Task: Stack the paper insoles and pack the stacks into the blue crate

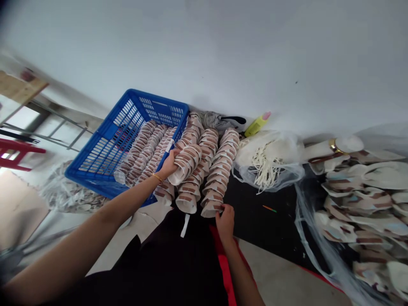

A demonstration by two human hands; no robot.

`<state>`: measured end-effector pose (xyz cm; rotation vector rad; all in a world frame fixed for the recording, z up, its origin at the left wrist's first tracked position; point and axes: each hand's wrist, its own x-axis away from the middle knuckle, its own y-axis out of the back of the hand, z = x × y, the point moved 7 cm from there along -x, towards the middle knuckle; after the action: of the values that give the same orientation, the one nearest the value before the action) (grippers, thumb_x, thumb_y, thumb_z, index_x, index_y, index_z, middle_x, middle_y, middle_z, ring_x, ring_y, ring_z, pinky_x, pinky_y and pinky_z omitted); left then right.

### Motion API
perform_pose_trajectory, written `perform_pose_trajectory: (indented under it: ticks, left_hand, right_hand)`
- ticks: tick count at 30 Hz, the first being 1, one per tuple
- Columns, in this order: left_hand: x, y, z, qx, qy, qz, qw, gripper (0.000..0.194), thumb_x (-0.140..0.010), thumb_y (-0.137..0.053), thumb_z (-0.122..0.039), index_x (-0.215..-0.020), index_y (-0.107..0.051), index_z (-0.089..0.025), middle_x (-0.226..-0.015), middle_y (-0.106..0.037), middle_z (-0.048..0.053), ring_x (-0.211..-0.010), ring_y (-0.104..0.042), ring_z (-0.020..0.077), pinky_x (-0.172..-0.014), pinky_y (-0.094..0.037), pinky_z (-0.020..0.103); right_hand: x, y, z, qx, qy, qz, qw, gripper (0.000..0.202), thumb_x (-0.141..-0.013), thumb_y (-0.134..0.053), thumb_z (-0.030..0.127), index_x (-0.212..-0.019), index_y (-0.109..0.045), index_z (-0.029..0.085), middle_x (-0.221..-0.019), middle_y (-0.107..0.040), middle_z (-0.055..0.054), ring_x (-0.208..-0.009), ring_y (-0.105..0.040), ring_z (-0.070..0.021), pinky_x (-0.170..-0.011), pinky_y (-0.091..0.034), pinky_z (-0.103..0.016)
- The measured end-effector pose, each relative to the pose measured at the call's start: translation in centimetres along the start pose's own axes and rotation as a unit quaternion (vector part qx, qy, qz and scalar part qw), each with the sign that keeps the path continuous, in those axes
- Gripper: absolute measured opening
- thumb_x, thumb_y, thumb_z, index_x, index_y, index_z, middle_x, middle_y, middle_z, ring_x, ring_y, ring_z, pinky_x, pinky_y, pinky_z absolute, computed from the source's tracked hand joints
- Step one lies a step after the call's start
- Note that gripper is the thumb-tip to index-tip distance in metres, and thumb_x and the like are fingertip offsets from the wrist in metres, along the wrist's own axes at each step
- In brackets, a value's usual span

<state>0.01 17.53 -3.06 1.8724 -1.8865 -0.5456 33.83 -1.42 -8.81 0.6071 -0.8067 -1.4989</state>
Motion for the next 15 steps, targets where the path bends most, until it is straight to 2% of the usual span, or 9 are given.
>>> perform_pose_trajectory:
  ticks: [4,7,11,15]
  left_hand:
    - [0.02,0.00,0.26,-0.028,0.007,-0.003,1.000,0.037,-0.075,-0.065,-0.022,-0.109,-0.050,-0.020,-0.110,-0.066,0.010,-0.100,-0.065,0.0271,-0.092,-0.052,0.043]
    - [0.11,0.01,0.34,-0.042,0.013,-0.004,0.999,0.028,-0.075,-0.062,-0.019,-0.100,-0.050,-0.022,-0.098,-0.065,0.006,-0.088,-0.064,0.0246,-0.085,-0.052,0.040]
    - [0.18,0.00,0.07,-0.049,0.012,0.000,0.999,0.026,-0.074,-0.061,-0.013,-0.095,-0.048,-0.022,-0.095,-0.064,0.005,-0.086,-0.062,0.0228,-0.083,-0.049,0.036]
    - [0.11,-0.09,-0.11,-0.057,0.009,0.008,0.998,0.024,-0.076,-0.061,-0.015,-0.094,-0.047,-0.022,-0.092,-0.063,0.006,-0.085,-0.060,0.0221,-0.081,-0.048,0.035]
  right_hand:
    - [-0.10,-0.19,-0.34,-0.004,-0.002,0.001,1.000,0.023,-0.080,-0.049,0.028,-0.099,-0.054,0.017,-0.099,-0.057,-0.014,-0.096,-0.054,-0.0303,-0.091,-0.046,-0.046]
    - [-0.25,-0.22,-0.62,-0.010,-0.001,0.008,1.000,0.023,-0.080,-0.049,0.029,-0.100,-0.054,0.018,-0.099,-0.057,-0.014,-0.096,-0.054,-0.0301,-0.090,-0.046,-0.046]
    - [-0.47,-0.23,-0.84,-0.018,0.001,0.016,1.000,0.023,-0.080,-0.049,0.030,-0.099,-0.054,0.018,-0.099,-0.057,-0.014,-0.096,-0.055,-0.0303,-0.090,-0.046,-0.047]
    - [-0.49,-0.30,-0.86,-0.024,0.001,0.024,0.999,0.024,-0.080,-0.049,0.031,-0.099,-0.054,0.018,-0.098,-0.058,-0.014,-0.095,-0.055,-0.0305,-0.088,-0.048,-0.047]
